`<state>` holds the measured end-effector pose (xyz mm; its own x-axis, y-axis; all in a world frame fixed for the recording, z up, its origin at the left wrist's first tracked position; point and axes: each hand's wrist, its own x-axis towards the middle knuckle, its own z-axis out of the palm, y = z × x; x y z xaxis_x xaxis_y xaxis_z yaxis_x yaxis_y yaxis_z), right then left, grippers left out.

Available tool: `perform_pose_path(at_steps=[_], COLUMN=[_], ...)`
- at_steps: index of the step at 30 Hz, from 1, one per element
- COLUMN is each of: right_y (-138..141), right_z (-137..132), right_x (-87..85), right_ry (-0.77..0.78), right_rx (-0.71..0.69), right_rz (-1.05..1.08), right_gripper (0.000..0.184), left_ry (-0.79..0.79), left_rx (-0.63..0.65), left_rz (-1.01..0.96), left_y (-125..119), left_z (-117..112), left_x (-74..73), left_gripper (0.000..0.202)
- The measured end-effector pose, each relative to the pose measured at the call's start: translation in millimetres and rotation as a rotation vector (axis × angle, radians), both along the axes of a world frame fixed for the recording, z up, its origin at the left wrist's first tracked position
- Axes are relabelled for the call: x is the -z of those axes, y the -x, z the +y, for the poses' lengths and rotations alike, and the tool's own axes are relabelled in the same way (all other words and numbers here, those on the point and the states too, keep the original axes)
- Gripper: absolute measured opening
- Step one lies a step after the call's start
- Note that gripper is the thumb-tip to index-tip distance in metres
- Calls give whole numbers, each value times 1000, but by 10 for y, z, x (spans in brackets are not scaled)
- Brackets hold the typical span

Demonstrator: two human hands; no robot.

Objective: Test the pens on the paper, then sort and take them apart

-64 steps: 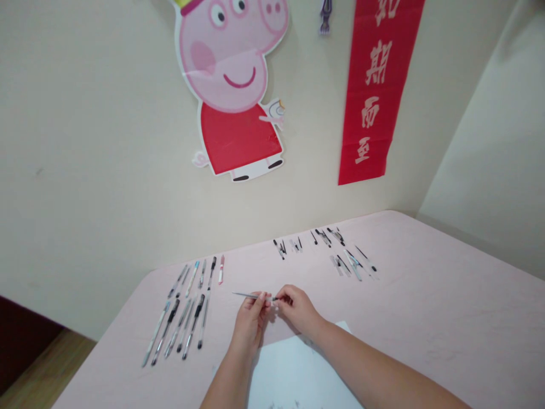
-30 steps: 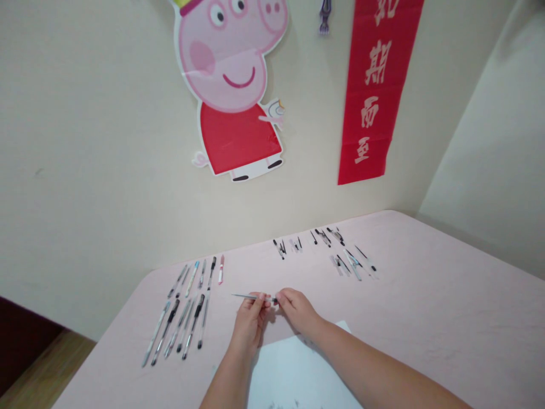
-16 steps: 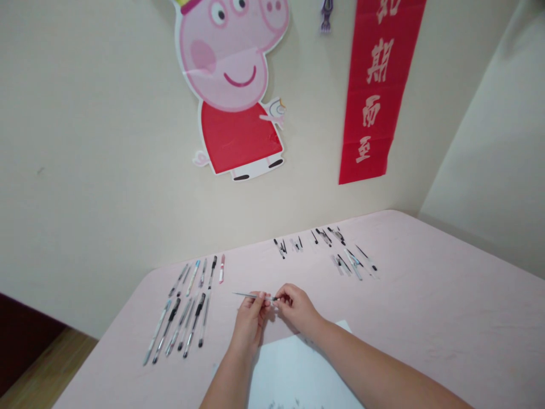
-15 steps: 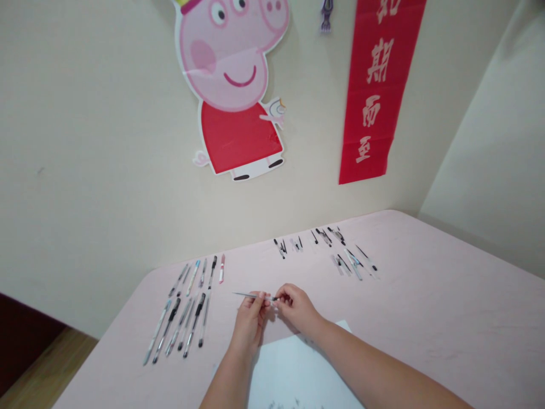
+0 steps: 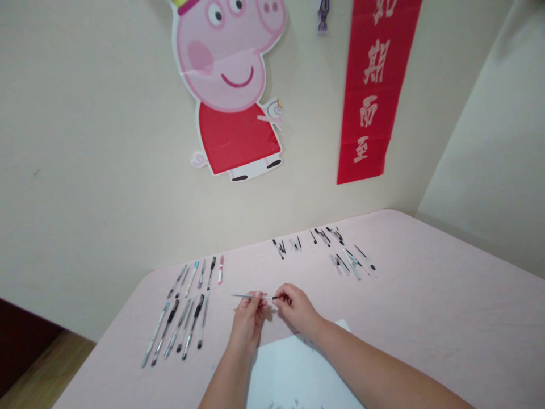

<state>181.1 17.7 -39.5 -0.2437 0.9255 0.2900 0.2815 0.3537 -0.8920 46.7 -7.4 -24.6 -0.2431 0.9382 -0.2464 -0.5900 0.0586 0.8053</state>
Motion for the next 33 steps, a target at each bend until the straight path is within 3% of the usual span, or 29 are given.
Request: perform_pose_path(at_steps=[8, 21, 29, 33], right_y=[0, -55, -56, -54], right_z=[27, -81, -63, -70], right_x=[48, -63, -84, -126], right_ry=[11, -125, -110, -128], right_rx=[64, 31, 29, -8], right_rz=[-41, -452, -276, -192], right_gripper=[9, 6, 16, 12], left_ry=[24, 26, -17, -32], left_rx=[-90, -106, -56, 2], left_rz=[-43, -50, -7, 17], left_y=[-7, 1, -1, -2], left_z=[16, 22, 24, 7], left_x=[-7, 4, 43, 41], left_gripper=[7, 6, 19, 25])
